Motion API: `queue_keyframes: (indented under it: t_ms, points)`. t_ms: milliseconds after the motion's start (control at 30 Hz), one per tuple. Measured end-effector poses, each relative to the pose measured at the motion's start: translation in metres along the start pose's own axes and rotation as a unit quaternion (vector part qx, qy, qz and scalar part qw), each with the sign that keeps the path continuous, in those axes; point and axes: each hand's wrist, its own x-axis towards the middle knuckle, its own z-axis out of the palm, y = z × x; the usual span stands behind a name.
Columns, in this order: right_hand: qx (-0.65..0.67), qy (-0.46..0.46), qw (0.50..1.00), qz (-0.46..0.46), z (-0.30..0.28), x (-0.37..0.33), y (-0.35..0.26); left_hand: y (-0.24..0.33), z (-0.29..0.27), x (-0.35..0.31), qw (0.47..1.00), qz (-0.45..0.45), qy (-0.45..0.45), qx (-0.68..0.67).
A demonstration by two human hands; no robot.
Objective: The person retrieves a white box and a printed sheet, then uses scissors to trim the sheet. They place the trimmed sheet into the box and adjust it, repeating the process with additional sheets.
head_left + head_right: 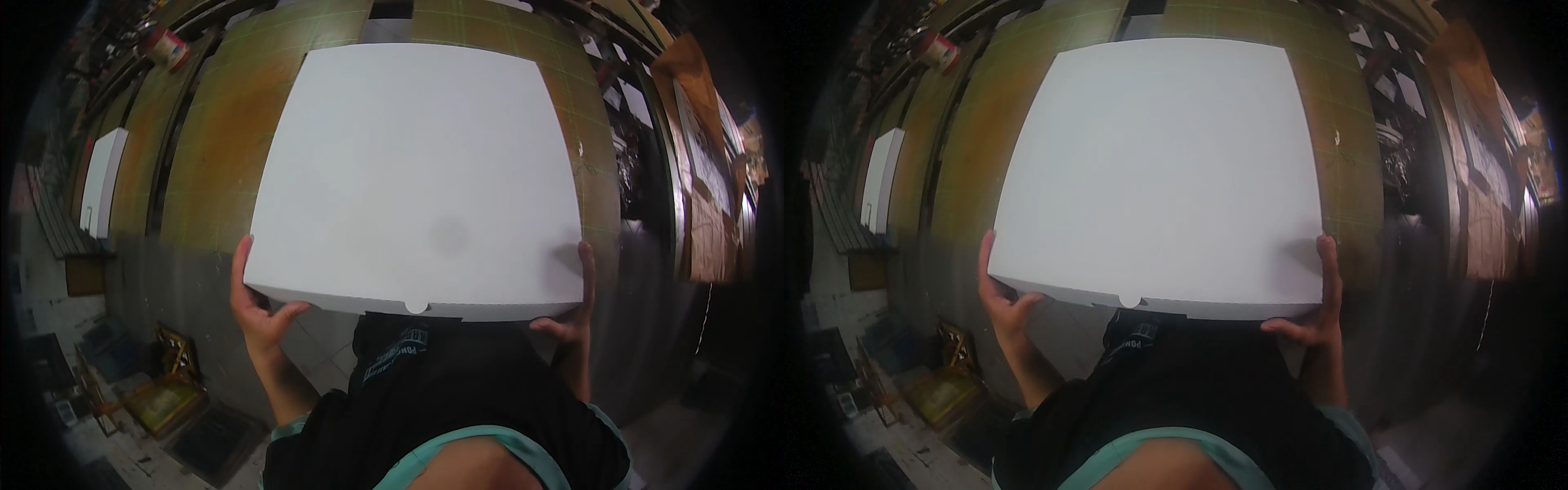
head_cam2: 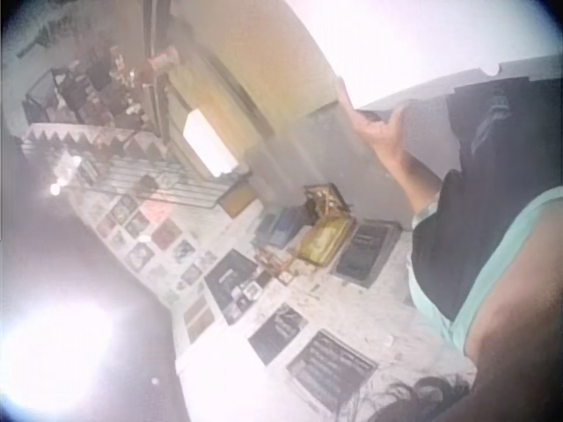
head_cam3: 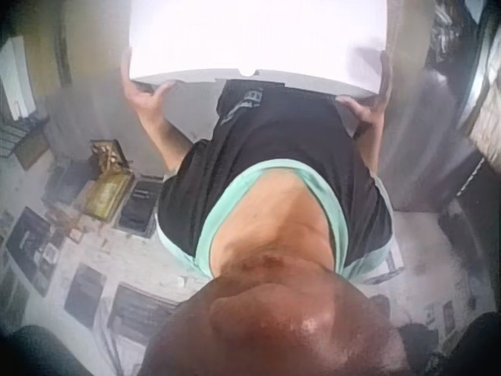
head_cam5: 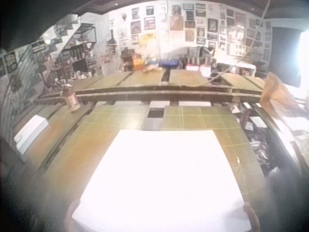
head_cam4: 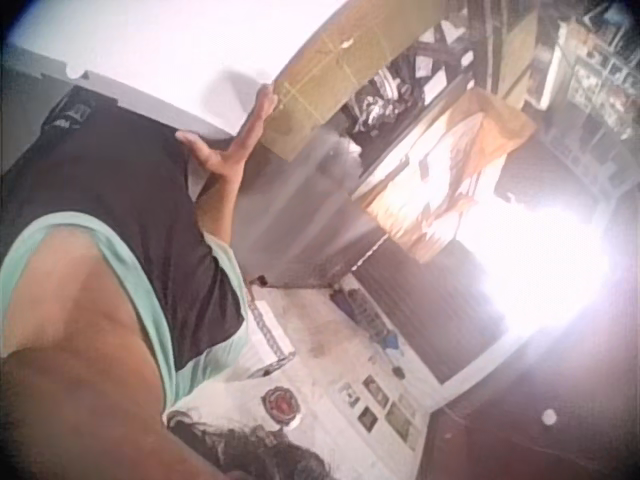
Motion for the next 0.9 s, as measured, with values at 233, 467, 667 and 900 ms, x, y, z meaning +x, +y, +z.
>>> queue_keyframes:
  t_ms: [233,467,667,900]
  points:
    - [0.029,0.081,0.996,-0.01,0.008,0.011,0.003,-0.011,-0.001,0.014,0.992,0.102,0.063,0.036]
    - [-0.07,0.062,0.993,-0.077,0.013,0.025,0.014,-0.028,0.005,0.014,0.99,0.115,0.063,0.048]
    - [-0.047,0.032,0.996,-0.067,0.01,0.019,0.016,-0.032,0.006,0.011,0.992,0.099,0.058,0.046]
    - [-0.016,0.067,0.998,0.009,0.018,0.016,0.003,-0.043,0.002,0.009,0.992,0.102,0.052,0.052]
